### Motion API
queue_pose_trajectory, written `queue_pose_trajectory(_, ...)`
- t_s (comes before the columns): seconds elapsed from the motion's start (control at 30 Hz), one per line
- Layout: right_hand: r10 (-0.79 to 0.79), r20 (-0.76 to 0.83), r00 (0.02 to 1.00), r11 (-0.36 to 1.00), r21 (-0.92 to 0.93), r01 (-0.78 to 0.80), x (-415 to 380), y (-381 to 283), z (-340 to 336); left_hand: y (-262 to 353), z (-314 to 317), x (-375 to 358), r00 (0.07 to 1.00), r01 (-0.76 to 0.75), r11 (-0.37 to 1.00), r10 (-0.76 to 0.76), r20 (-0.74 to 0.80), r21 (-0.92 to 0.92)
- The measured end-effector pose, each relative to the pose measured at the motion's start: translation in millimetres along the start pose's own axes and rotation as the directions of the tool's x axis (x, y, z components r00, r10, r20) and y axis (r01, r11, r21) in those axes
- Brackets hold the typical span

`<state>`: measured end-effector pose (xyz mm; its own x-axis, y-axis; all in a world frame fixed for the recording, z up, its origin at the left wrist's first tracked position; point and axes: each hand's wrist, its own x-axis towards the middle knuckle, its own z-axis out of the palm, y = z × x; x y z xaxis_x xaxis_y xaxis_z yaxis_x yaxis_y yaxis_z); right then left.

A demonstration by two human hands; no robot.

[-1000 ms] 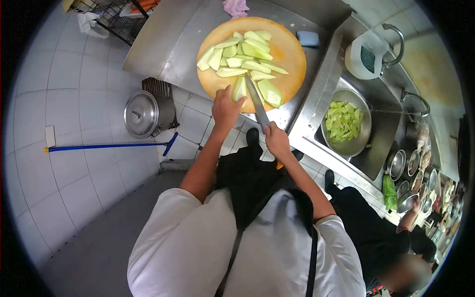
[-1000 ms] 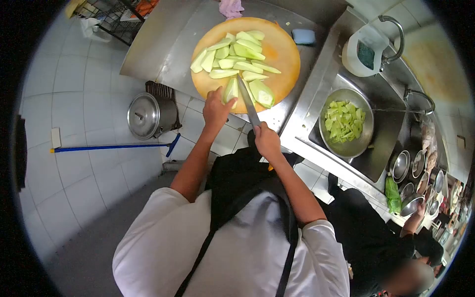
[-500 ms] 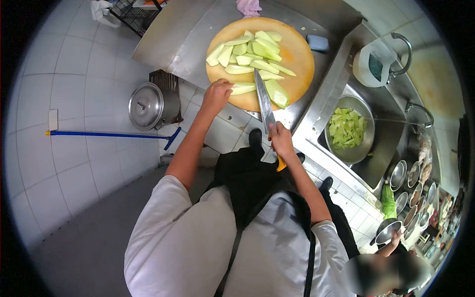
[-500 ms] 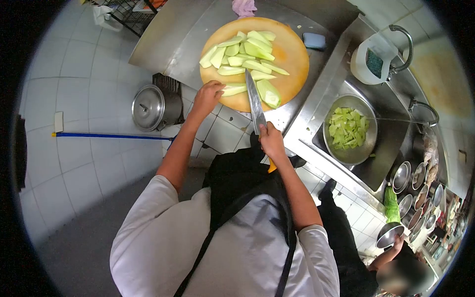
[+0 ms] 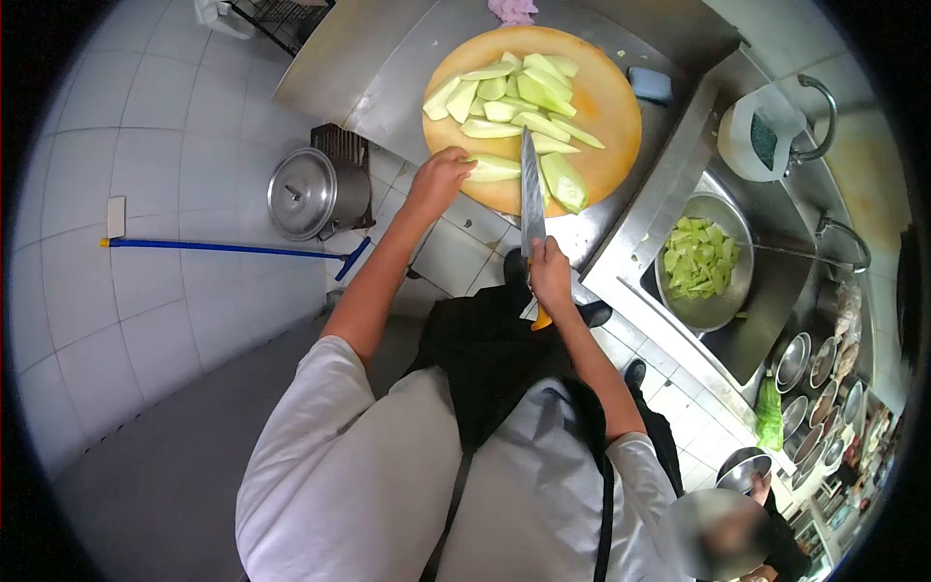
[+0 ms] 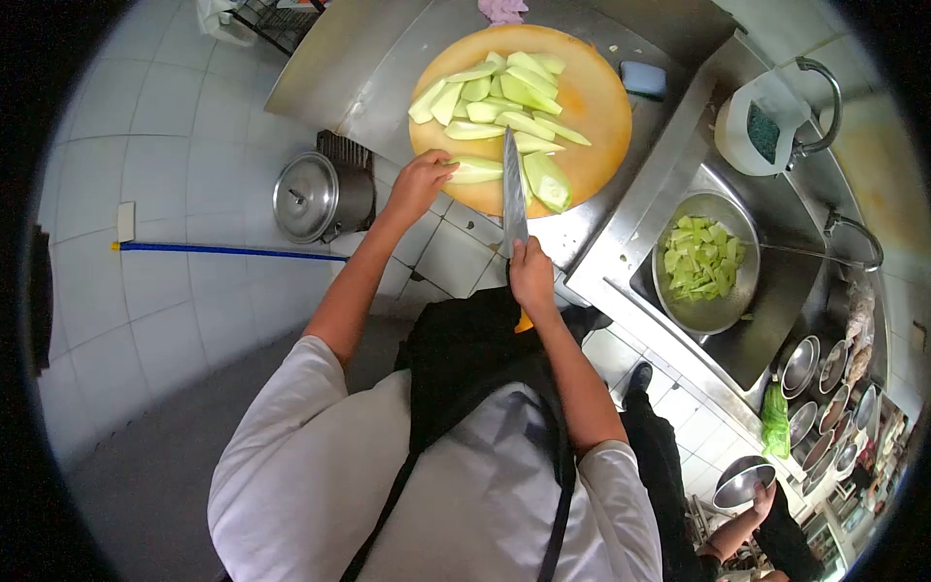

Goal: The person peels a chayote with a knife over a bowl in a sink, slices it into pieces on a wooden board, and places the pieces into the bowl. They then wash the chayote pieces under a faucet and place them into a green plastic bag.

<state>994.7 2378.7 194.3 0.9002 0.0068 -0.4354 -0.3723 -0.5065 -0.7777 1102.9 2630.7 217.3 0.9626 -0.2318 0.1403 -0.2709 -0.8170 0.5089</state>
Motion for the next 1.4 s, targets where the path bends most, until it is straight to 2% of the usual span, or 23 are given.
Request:
queue_pose_trajectory(0.13,-0.037,0.004,0.999,0.998,0.057,0.036,6.5,19.1,21.4,1.3,-0.5,1.1,0.995,0.1,0.994,-0.099,0.022,-0.041)
queue_pose_trajectory(0.17,-0.047,0.008,0.999,0.996,0.082,0.047,4.9,18.2,23.0,0.5,-0.2,1.1,0.995,0.096,0.994,-0.096,0.013,-0.047)
queue_pose_trajectory(0.27,-0.143,-0.03,0.989,0.99,0.001,0.143,1.1,17.7,23.7,-1.8,1.5,0.2,0.997,0.072,0.995,-0.073,-0.025,-0.062)
queue_pose_trajectory(0.37,-0.089,0.033,0.995,0.995,0.046,0.087,0.2,29.6,32.9,-3.6,3.4,0.5,0.997,0.038,0.997,-0.043,-0.071,-0.072)
queue_pose_trajectory(0.47,-0.111,0.083,0.99,0.99,0.102,0.102,-10.6,34.5,34.7,-3.2,5.0,0.3,0.994,0.049,0.995,-0.057,-0.097,-0.086)
queue_pose_trajectory(0.6,-0.144,0.109,0.984,0.989,0.003,0.145,-21.7,32.9,21.8,-4.2,6.7,-3.2,0.995,0.045,0.997,-0.05,-0.085,-0.062)
queue_pose_trajectory(0.73,-0.23,0.081,0.97,0.972,-0.021,0.233,4.4,25.9,14.8,-8.3,8.1,-3.4,0.997,0.058,0.995,-0.061,-0.036,-0.075)
queue_pose_trajectory(0.77,-0.239,0.068,0.969,0.971,-0.014,0.24,9.5,20.2,13.5,-8.3,5.5,-7.2,0.997,0.068,0.998,-0.068,-0.033,-0.004)
queue_pose_trajectory(0.83,-0.234,0.071,0.97,0.968,0.113,0.225,18.2,18.4,18.1,-6.6,6.7,-5.0,1.0,0.022,0.993,-0.022,-0.001,0.112)
queue_pose_trajectory(0.87,-0.369,0.111,0.923,0.929,0.043,0.367,36.6,40.0,36.3,-20.3,15.6,-3.6,0.994,-0.071,0.996,0.075,-0.083,0.051)
queue_pose_trajectory(0.9,-0.459,0.152,0.875,0.882,-0.043,0.47,50.1,63.0,46.5,-29.1,23.7,0.4,0.997,-0.034,0.998,0.037,-0.063,0.048)
queue_pose_trajectory(0.93,-0.34,0.206,0.918,0.932,-0.054,0.358,35.5,45.1,29.5,-44.8,30.4,6.5,0.999,-0.051,0.997,0.052,-0.008,0.054)
queue_pose_trajectory(0.97,-0.308,0.227,0.924,0.944,-0.05,0.326,31.6,46.2,24.6,-32.1,22.5,8.1,0.997,-0.073,0.997,0.073,-0.011,0.018)
queue_pose_trajectory(1.0,-0.185,0.275,0.943,0.967,-0.118,0.224,15.6,29.2,4.2,-36.8,22.6,8.5,0.986,-0.167,0.984,0.168,-0.018,0.067)
queue_pose_trajectory(1.03,-0.179,0.244,0.953,0.969,-0.121,0.213,19.3,45.4,15.2,-25.2,14.2,9.0,0.996,-0.084,0.996,0.083,0.04,0.031)
queue_pose_trajectory(1.1,-0.25,0.189,0.95,0.962,-0.059,0.265,3.9,42.1,5.6,-32.9,15.7,6.1,0.995,-0.099,0.995,0.098,0.017,0.031)
queue_pose_trajectory(1.2,-0.153,0.15,0.977,0.973,-0.15,0.176,0.7,18.2,0.4,-40.1,4.9,7.6,0.974,-0.221,0.975,0.22,0.05,0.013)
queue_pose_trajectory(1.27,-0.105,0.127,0.986,0.974,-0.189,0.128,2.8,17.8,-6.1,-25.5,-4.4,-1.5,0.968,-0.215,0.976,0.219,0.12,-0.045)
queue_pose_trajectory(1.37,-0.005,0.087,0.996,0.97,-0.241,0.026,-5.3,13.0,1.2,-35.4,-6.8,-1.9,0.965,-0.21,0.955,0.236,0.113,-0.208)
queue_pose_trajectory(1.4,0.023,0.067,0.997,0.967,-0.255,-0.005,-6.2,12.0,3.6,-29.4,-12.5,0.7,0.967,-0.178,0.962,0.21,0.145,-0.206)
